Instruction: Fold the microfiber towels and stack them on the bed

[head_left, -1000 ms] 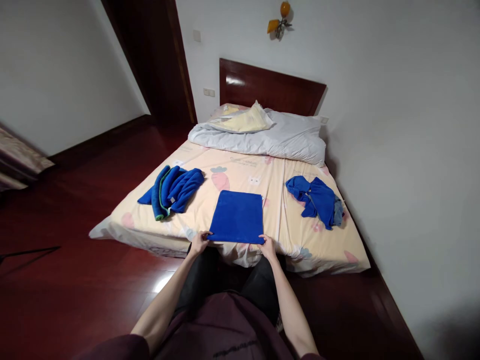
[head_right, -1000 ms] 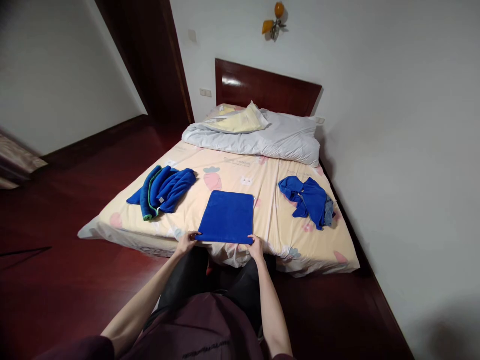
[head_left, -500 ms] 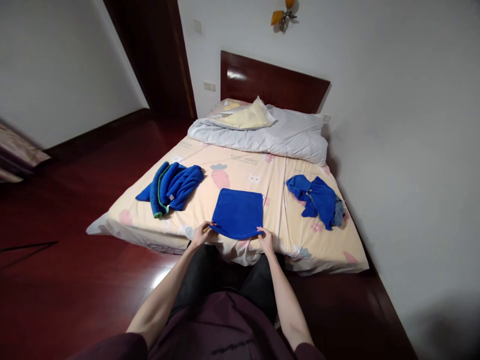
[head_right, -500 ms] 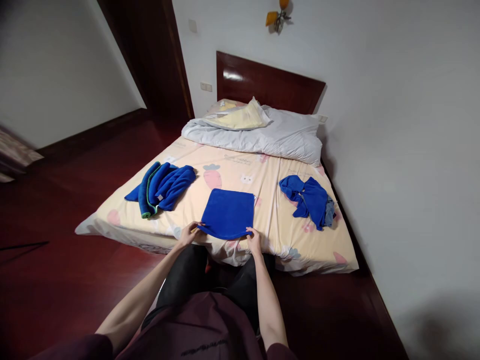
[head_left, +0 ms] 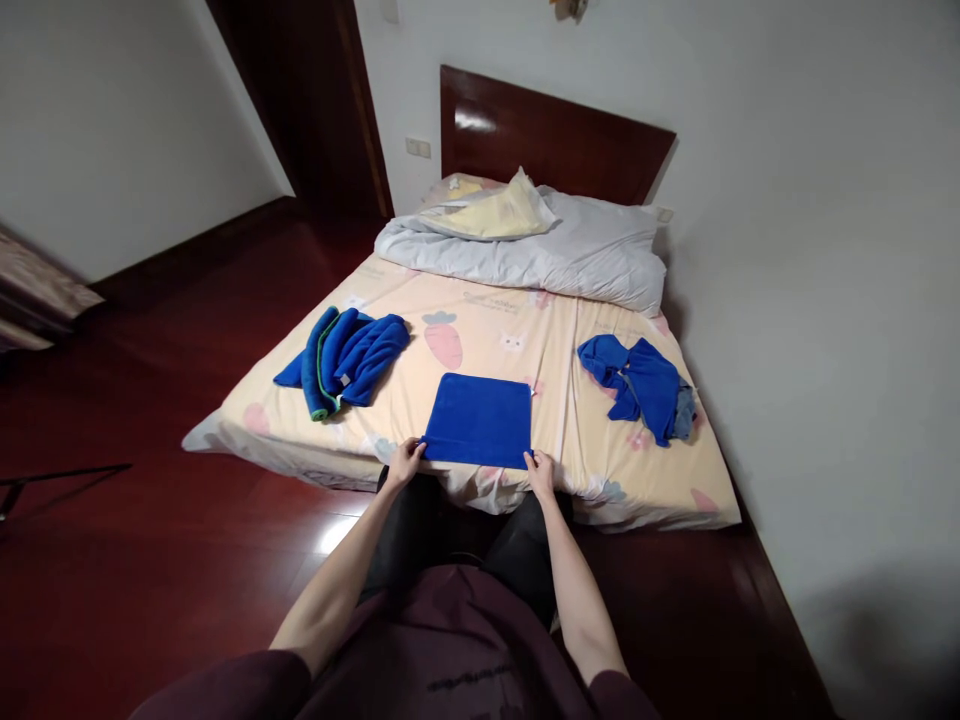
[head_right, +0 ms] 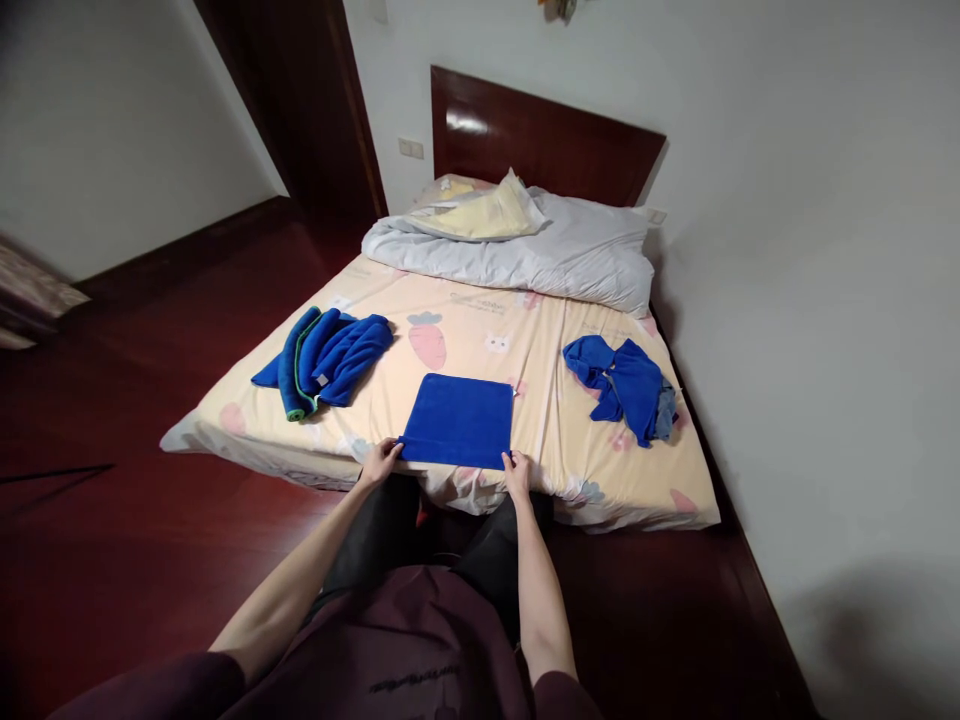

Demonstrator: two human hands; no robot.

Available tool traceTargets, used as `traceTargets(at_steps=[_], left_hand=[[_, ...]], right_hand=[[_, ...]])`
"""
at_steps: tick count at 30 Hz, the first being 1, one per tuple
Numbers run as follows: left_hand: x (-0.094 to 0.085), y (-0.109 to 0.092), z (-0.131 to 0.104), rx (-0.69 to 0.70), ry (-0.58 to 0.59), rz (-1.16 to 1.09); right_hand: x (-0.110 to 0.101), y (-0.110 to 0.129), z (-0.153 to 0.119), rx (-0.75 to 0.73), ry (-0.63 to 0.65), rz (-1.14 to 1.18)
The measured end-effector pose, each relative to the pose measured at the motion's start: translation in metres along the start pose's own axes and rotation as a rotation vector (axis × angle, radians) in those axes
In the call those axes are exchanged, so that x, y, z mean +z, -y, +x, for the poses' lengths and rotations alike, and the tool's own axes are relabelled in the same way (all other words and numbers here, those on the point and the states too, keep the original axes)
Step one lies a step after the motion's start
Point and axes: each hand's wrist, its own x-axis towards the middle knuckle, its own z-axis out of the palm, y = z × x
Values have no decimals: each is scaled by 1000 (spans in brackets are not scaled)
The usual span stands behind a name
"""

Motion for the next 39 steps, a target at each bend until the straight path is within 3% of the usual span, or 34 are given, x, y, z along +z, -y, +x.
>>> traceTargets(at_steps=[11,24,39], left_hand=[[11,2,-17,30,-98,66],[14,6,-28,-15,-158,110],[10,-3,-20,-112,-149,74]], right_hand=[[11,-5,-2,62,-91,-146],[10,-5,3,75,-74,-153],[6,2,10,102,-54,-144]])
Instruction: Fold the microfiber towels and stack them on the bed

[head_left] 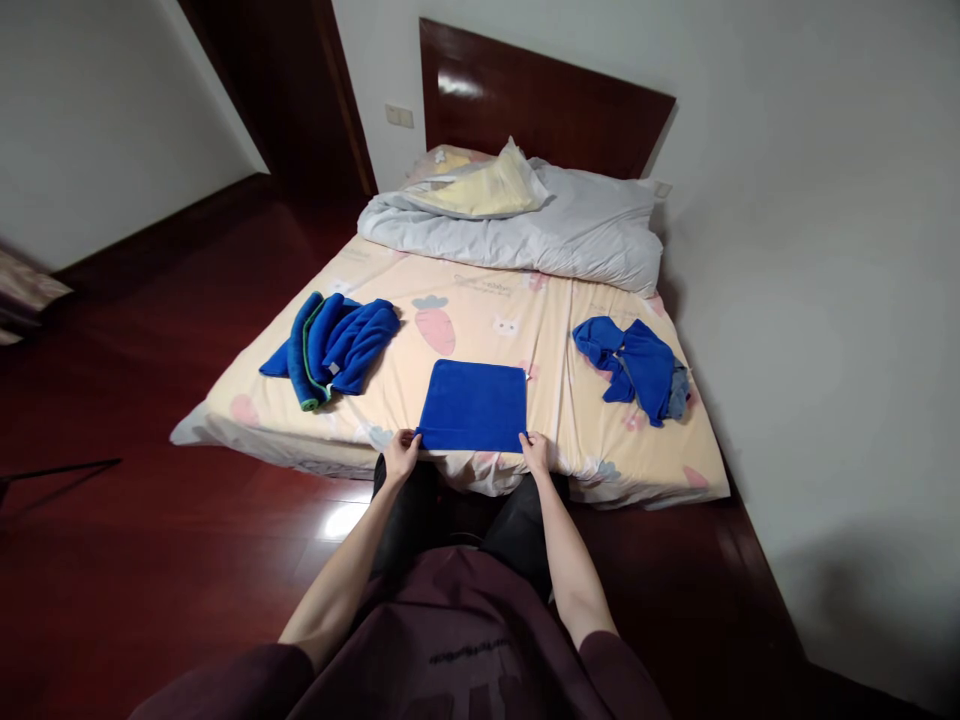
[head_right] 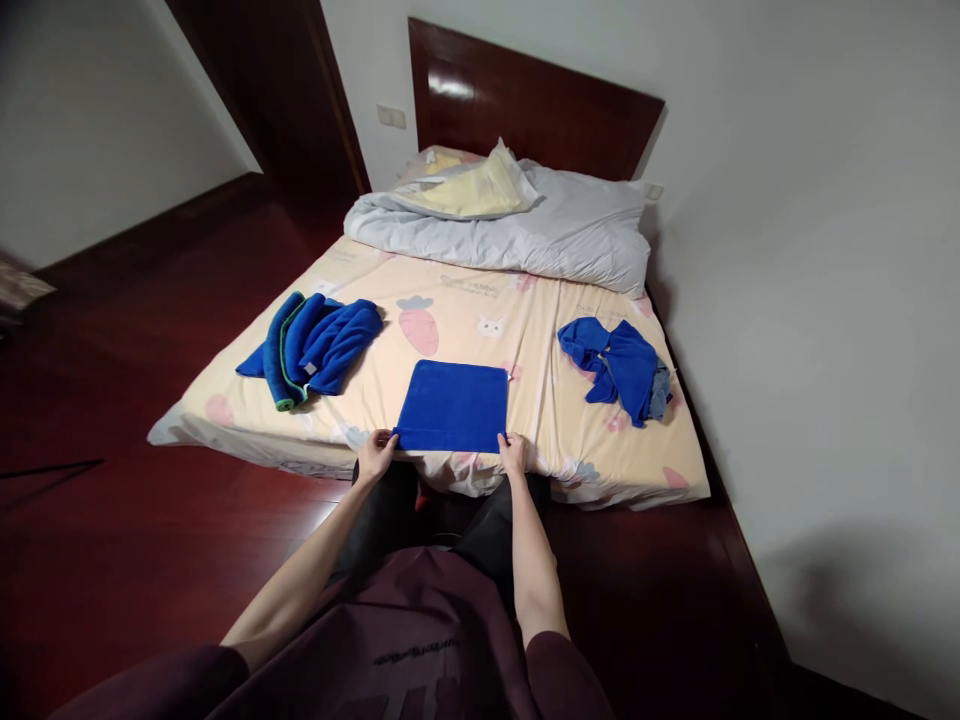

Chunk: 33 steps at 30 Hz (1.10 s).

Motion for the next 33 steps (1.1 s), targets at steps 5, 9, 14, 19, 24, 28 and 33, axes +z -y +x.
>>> traceTargets(at_steps=[5,9,14,19,24,28,33], left_hand=[[-3,-6,-2,57,-32,25],[-6,-20,-11,311,-25,128],[-2,-23,-21,540,251,197],[5,-8,-22,524,317,371],[3,-8,-12,558,332,458],[-3,-16,2,562,360,455],[-11,-26,19,532,398,389]], right_hand=[[-3,7,-4,8,-20,-14],[-17,17,-15,-56,-50,-23],[-31,30,-30,-442,151,-169],[-22,30,-30,-457,323,-340],[-14,26,-23,-445,297,-381],[-8,28,-18,-407,280,-377],[-7,28,-6,-347,270,-257]])
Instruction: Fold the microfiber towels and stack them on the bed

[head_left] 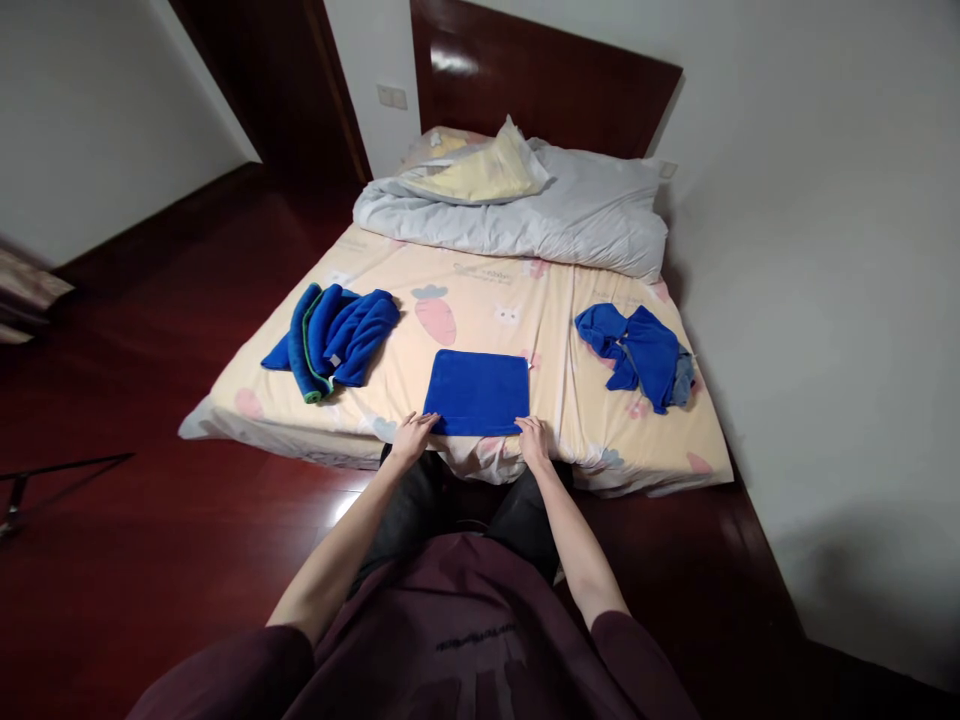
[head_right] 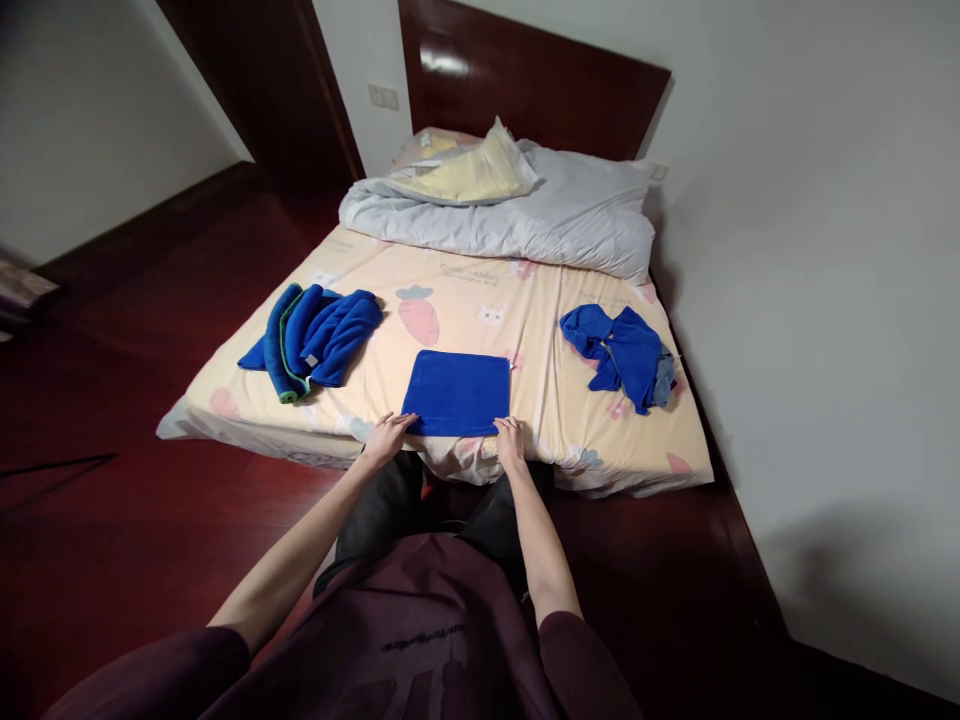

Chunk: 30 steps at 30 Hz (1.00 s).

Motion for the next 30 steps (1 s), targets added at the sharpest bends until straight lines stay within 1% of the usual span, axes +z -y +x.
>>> traceTargets(at_steps=[3,6,7,11,15,20,27,30], left_hand=[[-7,3,6,-71,5,-71],[-13,7,11,-193,-30,-148],[-15,8,12,-215,-41,-170],[-17,12,13,-229,-103,-314],[-14,14,13,-267,-194,-462],[-7,19,8,-302,-227,-457],[0,24,-1,-370,-206,-441],[1,25,-1,-390,-203,-410]], right_hand=[[-5,-5,3,-4,-9,43],[-12,-10,4,8,-28,101],[-14,-12,5,17,-36,122],[-17,-16,8,55,-69,198],[-17,-21,10,96,-99,270],[-16,-26,8,145,-123,346],[-12,-32,-7,198,-58,413],[-11,-36,-10,206,-52,430]])
